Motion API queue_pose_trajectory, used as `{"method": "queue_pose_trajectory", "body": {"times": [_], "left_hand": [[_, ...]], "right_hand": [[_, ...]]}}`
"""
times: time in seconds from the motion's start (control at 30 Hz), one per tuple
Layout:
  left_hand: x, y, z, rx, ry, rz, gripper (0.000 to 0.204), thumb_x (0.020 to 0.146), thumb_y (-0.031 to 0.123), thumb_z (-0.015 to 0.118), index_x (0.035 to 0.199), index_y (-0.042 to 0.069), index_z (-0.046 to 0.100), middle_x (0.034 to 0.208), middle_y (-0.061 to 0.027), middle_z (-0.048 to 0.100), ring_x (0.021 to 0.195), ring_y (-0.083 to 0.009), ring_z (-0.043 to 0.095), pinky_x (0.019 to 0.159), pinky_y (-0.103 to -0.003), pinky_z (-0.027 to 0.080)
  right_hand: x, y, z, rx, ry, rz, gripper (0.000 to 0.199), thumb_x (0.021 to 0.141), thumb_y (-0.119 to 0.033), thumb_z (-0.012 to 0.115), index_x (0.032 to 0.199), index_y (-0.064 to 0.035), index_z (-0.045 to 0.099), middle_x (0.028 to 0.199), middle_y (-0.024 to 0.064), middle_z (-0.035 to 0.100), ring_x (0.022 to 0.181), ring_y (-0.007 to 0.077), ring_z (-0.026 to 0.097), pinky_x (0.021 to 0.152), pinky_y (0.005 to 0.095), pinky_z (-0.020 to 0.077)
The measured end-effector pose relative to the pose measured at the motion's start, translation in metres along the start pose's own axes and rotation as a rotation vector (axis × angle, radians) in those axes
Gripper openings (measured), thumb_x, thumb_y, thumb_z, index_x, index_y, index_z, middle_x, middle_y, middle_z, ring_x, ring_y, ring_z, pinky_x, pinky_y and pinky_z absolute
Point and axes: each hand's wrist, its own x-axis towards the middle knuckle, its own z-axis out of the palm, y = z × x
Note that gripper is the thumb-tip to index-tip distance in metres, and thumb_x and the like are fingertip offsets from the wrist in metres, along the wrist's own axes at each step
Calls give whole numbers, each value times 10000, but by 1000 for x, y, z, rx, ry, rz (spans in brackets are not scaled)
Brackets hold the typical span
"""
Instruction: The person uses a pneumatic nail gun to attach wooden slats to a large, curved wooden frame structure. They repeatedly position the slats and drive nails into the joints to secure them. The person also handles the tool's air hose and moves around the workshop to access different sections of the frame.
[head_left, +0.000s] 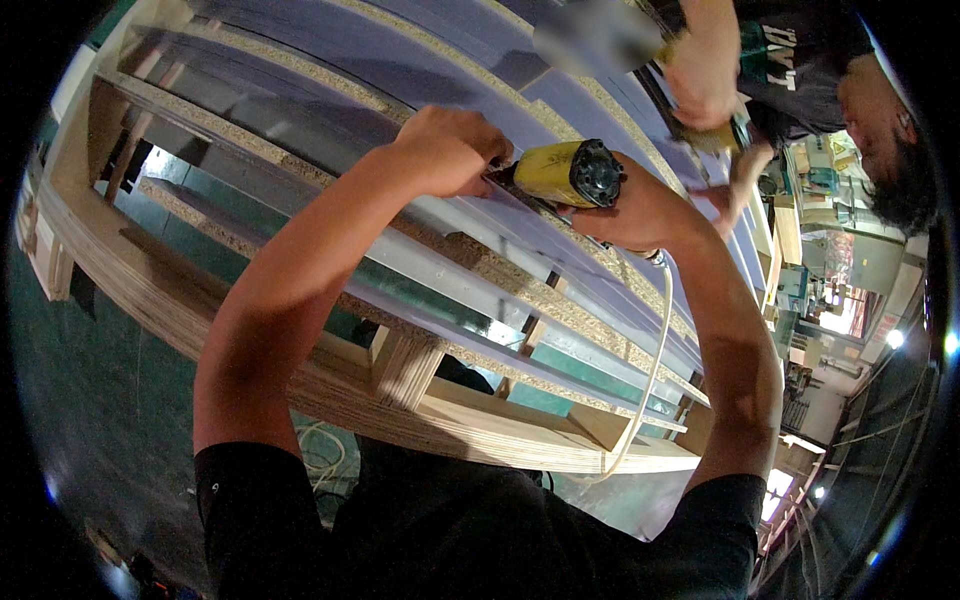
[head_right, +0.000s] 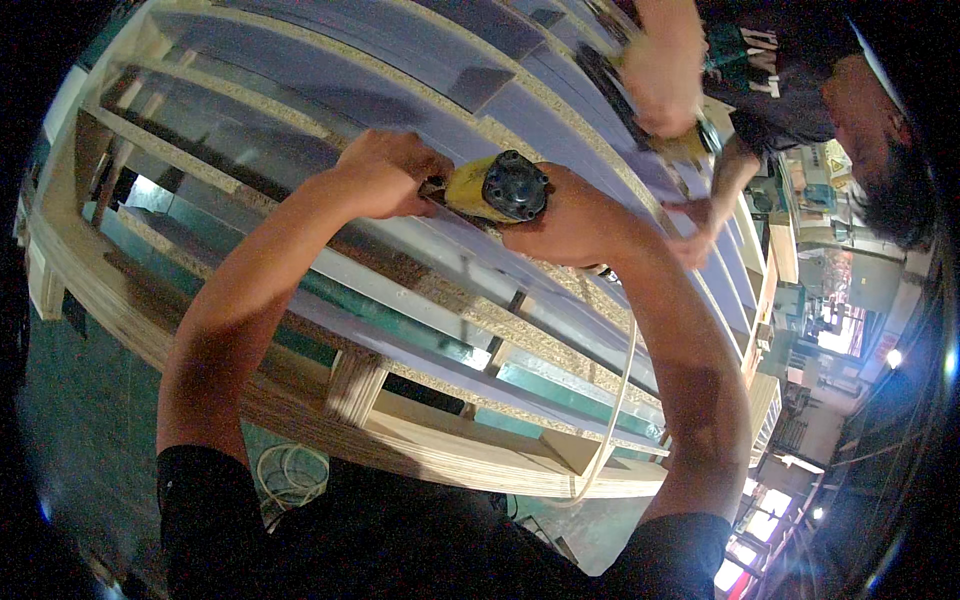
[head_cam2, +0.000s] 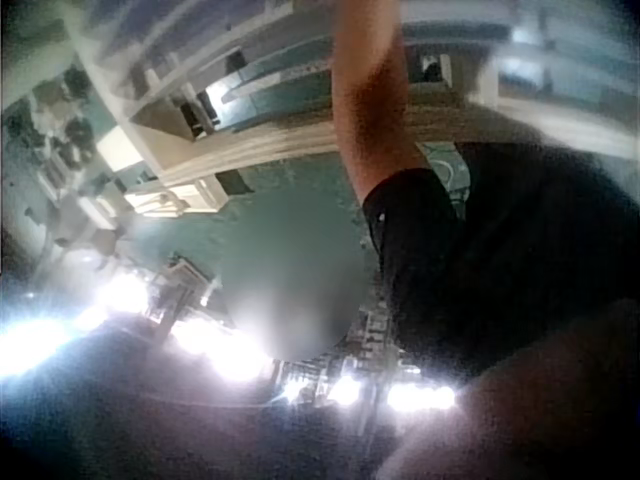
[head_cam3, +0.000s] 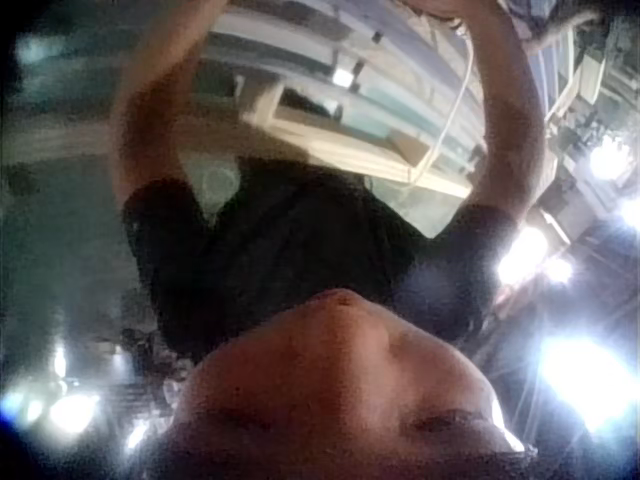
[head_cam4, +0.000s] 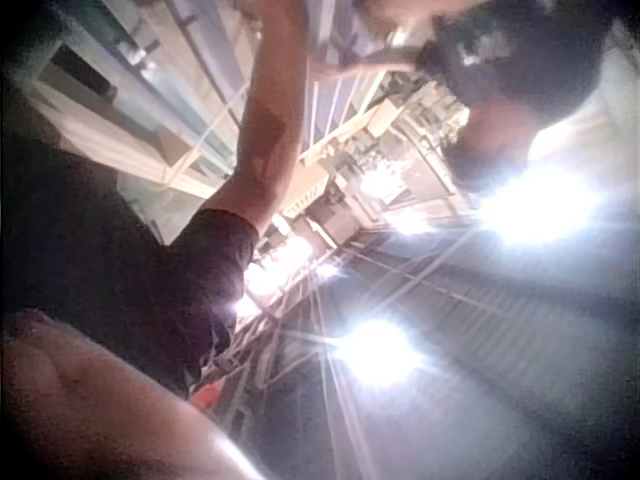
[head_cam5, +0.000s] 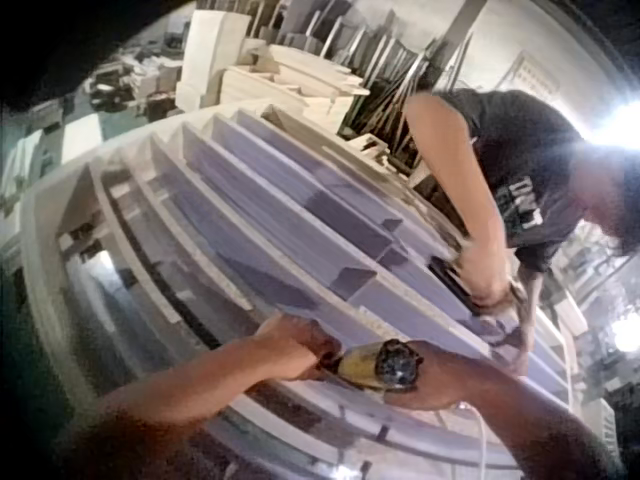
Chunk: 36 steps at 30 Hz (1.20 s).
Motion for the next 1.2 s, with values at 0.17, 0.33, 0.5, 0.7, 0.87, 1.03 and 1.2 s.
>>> {"method": "queue_pose_trajectory", "body": {"times": [0.17, 0.33, 0.5, 0.7, 0.87, 1.03, 1.2], "left_hand": [[1, -7, 11, -8, 122, 46, 444, 784, 430, 798, 1173, 239, 703, 1044, -84, 737, 1022, -332, 691, 852, -474, 564], [-1, -4, 2, -1, 41, 35, 436, 820, 380, 814, 1203, 206, 697, 1138, -66, 722, 1110, -305, 674, 890, -458, 563], [0, -4, 8, -31, 98, 45, 416, 817, 387, 813, 1172, 198, 704, 1123, -58, 723, 1117, -291, 668, 893, -452, 559], [0, -8, 10, -46, 102, 66, 459, 765, 413, 828, 1165, 227, 699, 1058, -81, 736, 1030, -323, 689, 855, -458, 561], [8, 1, 7, 8, 40, -65, 542, 731, 446, 849, 1203, 226, 696, 1146, -75, 722, 1090, -308, 675, 915, -455, 544], [-7, 11, 0, -17, 101, -15, 626, 753, 473, 836, 1191, 52, 681, 1216, -162, 682, 1202, -359, 607, 996, -467, 498], [-13, 71, 13, 89, 214, -168, 458, 883, 400, 744, 1174, 54, 670, 1257, -165, 654, 1202, -365, 591, 1103, -479, 393]], "right_hand": [[-1, 3, 0, 26, 11, 45, 417, 792, -165, 748, 1173, -23, 654, 1038, 151, 734, 938, 227, 698, 873, 375, 553], [0, 8, 0, 0, 53, 76, 446, 782, -175, 765, 1181, -16, 647, 1049, 152, 733, 949, 239, 701, 877, 379, 553], [-4, 2, -3, -23, 35, 100, 460, 768, -180, 773, 1176, -11, 645, 1021, 153, 735, 938, 244, 700, 860, 380, 553], [-15, 7, -3, -38, 34, 147, 471, 785, -197, 782, 1192, -15, 627, 994, 139, 733, 877, 216, 696, 807, 371, 558], [-51, 37, -2, -90, 71, 218, 490, 834, -224, 803, 1229, -29, 588, 884, 77, 720, 701, 152, 667, 673, 338, 553], [-169, 59, 2, 85, 26, 439, 505, 834, -253, 793, 1230, -19, 584, 881, 127, 717, 762, 196, 687, 718, 369, 566], [-308, 109, 65, 364, 160, 28, 449, 715, -124, 802, 1124, -24, 648, 975, 146, 722, 867, 224, 663, 823, 373, 531]]}}
